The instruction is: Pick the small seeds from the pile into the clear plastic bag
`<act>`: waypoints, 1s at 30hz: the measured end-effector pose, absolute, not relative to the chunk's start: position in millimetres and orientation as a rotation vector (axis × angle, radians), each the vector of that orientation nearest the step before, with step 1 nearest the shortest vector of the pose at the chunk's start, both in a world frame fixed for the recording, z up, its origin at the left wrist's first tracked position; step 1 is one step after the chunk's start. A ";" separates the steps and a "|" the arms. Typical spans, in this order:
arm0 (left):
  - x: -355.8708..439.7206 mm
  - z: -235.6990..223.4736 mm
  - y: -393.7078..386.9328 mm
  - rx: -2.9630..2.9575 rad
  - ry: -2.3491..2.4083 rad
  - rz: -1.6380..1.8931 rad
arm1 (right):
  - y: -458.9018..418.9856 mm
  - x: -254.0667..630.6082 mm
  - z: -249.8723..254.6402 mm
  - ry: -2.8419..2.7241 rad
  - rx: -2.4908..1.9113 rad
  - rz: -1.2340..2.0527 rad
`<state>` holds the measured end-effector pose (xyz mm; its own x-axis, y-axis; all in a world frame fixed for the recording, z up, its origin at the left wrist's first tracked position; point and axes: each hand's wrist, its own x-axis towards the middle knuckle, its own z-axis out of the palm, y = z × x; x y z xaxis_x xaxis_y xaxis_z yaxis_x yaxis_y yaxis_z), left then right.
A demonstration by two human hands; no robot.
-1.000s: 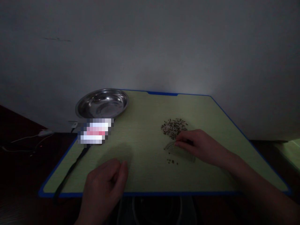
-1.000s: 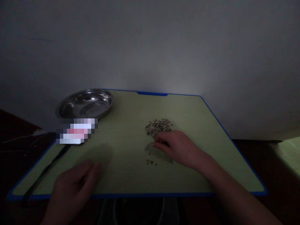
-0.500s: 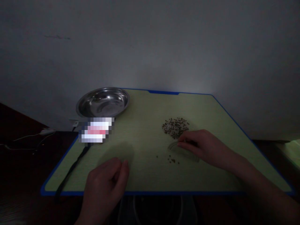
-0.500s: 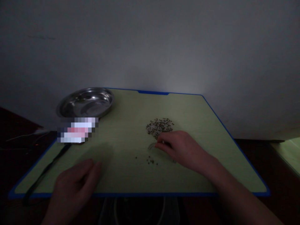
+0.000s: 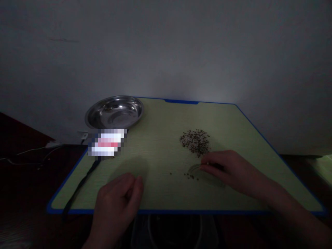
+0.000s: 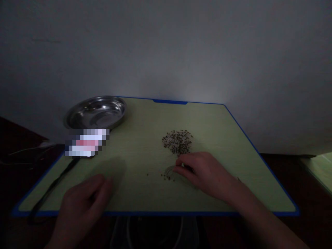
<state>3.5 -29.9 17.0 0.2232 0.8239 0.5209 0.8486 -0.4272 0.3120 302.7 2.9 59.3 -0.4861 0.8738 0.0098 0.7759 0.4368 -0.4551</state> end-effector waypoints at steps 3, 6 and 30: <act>4.1 17.1 -29.8 -2.423 -1.658 -0.997 | 0.5 302.3 58.7 -2.454 -1.425 0.602; 4.5 17.3 -30.2 -2.420 -1.656 -1.000 | -0.6 304.4 58.5 -2.445 -1.419 0.589; 4.9 19.3 -29.7 -2.440 -1.685 -1.006 | -6.5 305.4 51.5 -2.411 -1.414 0.662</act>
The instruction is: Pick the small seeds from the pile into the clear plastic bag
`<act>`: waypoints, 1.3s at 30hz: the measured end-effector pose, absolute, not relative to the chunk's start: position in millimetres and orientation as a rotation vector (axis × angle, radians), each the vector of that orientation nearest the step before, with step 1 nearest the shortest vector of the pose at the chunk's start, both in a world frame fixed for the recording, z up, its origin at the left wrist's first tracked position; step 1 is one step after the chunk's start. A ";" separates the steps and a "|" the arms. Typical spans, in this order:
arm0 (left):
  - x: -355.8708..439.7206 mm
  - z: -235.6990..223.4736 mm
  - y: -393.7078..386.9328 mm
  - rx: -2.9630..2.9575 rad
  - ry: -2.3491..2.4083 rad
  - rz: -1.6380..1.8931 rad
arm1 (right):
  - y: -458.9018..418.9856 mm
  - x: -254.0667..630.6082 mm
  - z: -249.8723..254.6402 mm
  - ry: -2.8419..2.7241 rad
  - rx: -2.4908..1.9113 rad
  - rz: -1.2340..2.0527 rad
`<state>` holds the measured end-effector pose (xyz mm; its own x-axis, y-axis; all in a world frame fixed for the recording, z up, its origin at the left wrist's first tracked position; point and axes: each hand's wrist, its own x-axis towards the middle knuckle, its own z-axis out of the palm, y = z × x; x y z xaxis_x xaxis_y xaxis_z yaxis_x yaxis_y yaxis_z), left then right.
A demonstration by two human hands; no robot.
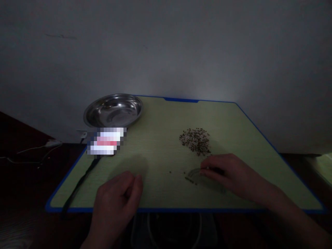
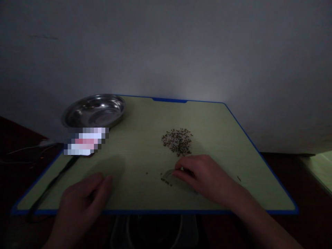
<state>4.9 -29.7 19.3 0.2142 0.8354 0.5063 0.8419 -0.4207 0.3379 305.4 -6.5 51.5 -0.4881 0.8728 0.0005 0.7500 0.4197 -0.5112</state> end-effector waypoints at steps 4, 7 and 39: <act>5.5 19.4 -29.6 -2.423 -1.687 -1.027 | -3.2 304.8 52.1 -2.397 -1.424 0.630; 5.1 18.2 -30.1 -2.423 -1.710 -1.027 | -0.5 304.7 51.6 -2.409 -1.430 0.619; 4.9 19.1 -31.6 -2.433 -1.696 -1.024 | -5.6 292.4 48.8 -2.412 -1.395 0.690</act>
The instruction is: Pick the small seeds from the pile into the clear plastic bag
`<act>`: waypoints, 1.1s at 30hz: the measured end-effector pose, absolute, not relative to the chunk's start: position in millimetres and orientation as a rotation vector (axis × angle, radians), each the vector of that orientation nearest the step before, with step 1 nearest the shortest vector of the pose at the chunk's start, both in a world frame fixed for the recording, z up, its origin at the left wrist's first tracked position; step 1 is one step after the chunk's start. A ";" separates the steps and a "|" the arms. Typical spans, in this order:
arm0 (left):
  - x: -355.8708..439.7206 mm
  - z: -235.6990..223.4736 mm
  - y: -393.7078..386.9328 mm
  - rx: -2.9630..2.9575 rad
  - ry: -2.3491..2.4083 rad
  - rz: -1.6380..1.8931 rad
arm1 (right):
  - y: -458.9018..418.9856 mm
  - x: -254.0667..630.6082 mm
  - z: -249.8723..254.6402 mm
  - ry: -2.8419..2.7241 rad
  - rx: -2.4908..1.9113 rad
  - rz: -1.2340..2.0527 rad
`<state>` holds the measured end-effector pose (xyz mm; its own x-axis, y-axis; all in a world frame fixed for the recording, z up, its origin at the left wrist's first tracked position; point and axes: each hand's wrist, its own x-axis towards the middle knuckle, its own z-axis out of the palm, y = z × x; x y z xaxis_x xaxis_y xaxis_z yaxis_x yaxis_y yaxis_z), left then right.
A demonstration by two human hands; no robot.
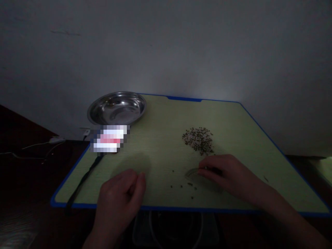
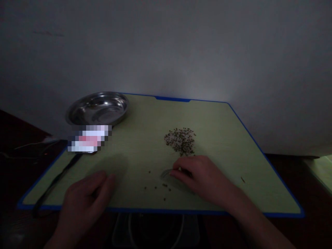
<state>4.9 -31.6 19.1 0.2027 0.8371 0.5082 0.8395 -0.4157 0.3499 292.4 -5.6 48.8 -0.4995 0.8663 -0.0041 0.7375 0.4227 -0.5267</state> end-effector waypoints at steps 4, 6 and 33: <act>4.6 19.6 -31.3 -2.447 -1.709 -1.028 | 4.4 280.5 46.6 -2.477 -1.396 0.624; 4.6 19.5 -31.5 -2.450 -1.720 -1.032 | 12.1 279.1 46.7 -2.514 -1.434 0.537; 3.1 20.4 -29.9 -2.422 -1.686 -0.982 | 57.8 306.2 57.4 -2.634 -1.596 -0.075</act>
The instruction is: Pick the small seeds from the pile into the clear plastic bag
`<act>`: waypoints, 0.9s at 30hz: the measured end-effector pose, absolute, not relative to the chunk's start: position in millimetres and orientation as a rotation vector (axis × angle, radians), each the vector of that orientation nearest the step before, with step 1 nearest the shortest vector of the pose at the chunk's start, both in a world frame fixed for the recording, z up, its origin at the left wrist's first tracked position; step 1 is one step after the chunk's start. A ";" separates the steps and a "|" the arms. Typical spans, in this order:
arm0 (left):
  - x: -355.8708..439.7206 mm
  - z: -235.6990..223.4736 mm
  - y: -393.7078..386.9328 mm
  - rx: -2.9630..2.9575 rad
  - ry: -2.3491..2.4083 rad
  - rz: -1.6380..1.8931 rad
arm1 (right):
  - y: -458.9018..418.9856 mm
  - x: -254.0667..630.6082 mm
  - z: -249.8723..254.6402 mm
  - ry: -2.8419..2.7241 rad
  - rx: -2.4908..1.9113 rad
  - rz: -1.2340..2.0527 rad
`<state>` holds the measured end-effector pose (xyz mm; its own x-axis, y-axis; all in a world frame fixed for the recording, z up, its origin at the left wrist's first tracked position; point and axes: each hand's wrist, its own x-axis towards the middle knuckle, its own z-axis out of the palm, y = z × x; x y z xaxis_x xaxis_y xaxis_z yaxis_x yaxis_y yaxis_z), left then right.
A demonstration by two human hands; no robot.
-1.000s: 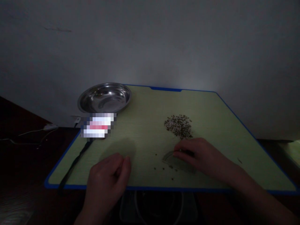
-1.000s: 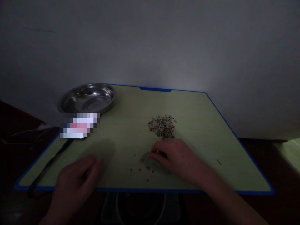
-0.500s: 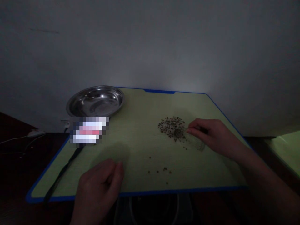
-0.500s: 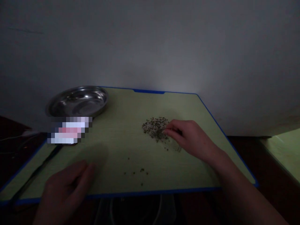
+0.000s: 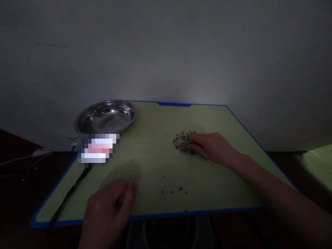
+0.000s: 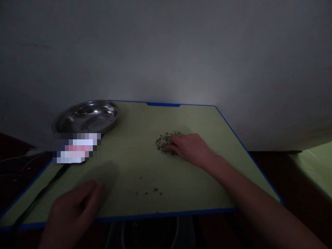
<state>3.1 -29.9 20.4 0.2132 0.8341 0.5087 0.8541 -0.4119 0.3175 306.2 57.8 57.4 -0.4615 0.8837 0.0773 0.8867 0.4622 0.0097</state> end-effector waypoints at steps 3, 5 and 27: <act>3.1 19.5 -30.6 -2.422 -1.692 -0.960 | 63.6 308.1 61.7 -2.634 -1.577 -0.104; 3.5 19.2 -30.9 -2.420 -1.684 -0.956 | 61.5 307.9 65.2 -2.613 -1.528 -0.075; 4.0 16.8 -30.9 -2.437 -1.735 -1.027 | 9.9 246.6 47.8 -2.739 -1.168 0.686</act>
<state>4.0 -30.9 16.8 0.1875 0.8521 0.4887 0.8382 -0.3982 0.3726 246.6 9.9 47.8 -0.7047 0.7032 -0.0945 0.6647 0.6077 -0.4346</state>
